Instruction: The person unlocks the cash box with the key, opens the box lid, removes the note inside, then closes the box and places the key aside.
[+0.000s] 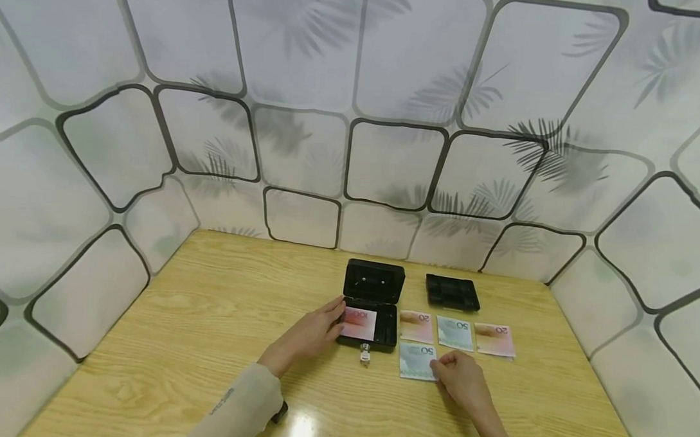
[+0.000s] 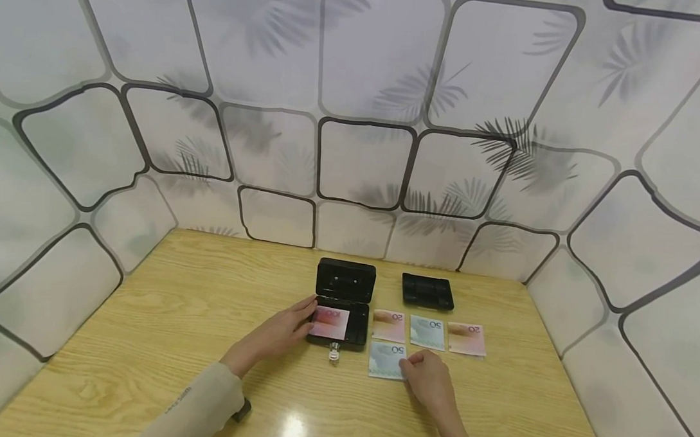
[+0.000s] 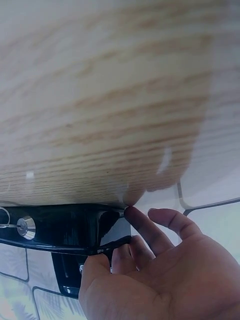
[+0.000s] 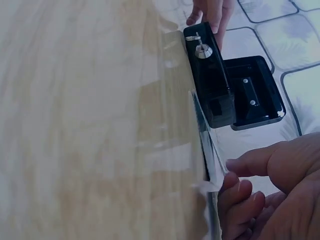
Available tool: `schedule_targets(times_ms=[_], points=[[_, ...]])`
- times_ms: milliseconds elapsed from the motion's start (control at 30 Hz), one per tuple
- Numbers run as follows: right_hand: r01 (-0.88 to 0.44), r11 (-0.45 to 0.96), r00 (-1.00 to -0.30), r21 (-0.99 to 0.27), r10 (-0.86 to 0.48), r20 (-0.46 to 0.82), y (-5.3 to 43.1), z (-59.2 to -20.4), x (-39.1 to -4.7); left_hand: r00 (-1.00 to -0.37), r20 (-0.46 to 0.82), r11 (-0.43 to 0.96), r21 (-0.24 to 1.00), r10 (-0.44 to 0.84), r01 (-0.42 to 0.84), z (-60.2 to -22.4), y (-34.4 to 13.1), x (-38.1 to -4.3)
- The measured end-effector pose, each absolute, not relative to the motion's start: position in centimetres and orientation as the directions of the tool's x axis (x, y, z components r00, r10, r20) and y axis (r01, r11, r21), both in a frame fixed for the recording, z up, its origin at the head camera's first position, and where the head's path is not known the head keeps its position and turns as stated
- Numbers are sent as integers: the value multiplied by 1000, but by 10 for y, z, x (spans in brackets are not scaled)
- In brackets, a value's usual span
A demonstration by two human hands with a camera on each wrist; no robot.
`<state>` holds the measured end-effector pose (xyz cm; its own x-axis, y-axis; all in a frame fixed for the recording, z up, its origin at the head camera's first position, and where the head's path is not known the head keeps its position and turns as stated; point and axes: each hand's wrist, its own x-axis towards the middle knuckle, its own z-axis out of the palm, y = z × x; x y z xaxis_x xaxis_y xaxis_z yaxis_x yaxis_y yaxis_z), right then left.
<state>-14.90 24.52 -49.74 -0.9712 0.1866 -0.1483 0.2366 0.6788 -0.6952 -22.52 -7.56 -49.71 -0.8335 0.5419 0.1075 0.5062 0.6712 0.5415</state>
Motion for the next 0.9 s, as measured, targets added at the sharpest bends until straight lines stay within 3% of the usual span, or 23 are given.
schedule_targets(times_ms=[400,900], points=[[77,667,-983,-741,175,56,233,-470,-155,-834,118,674,534,539,511,-498,-76,-226],[-21,556,-997,-831,49,58,190,-455,-176,-834,111,670,543,540,506,-498,-75,-225]])
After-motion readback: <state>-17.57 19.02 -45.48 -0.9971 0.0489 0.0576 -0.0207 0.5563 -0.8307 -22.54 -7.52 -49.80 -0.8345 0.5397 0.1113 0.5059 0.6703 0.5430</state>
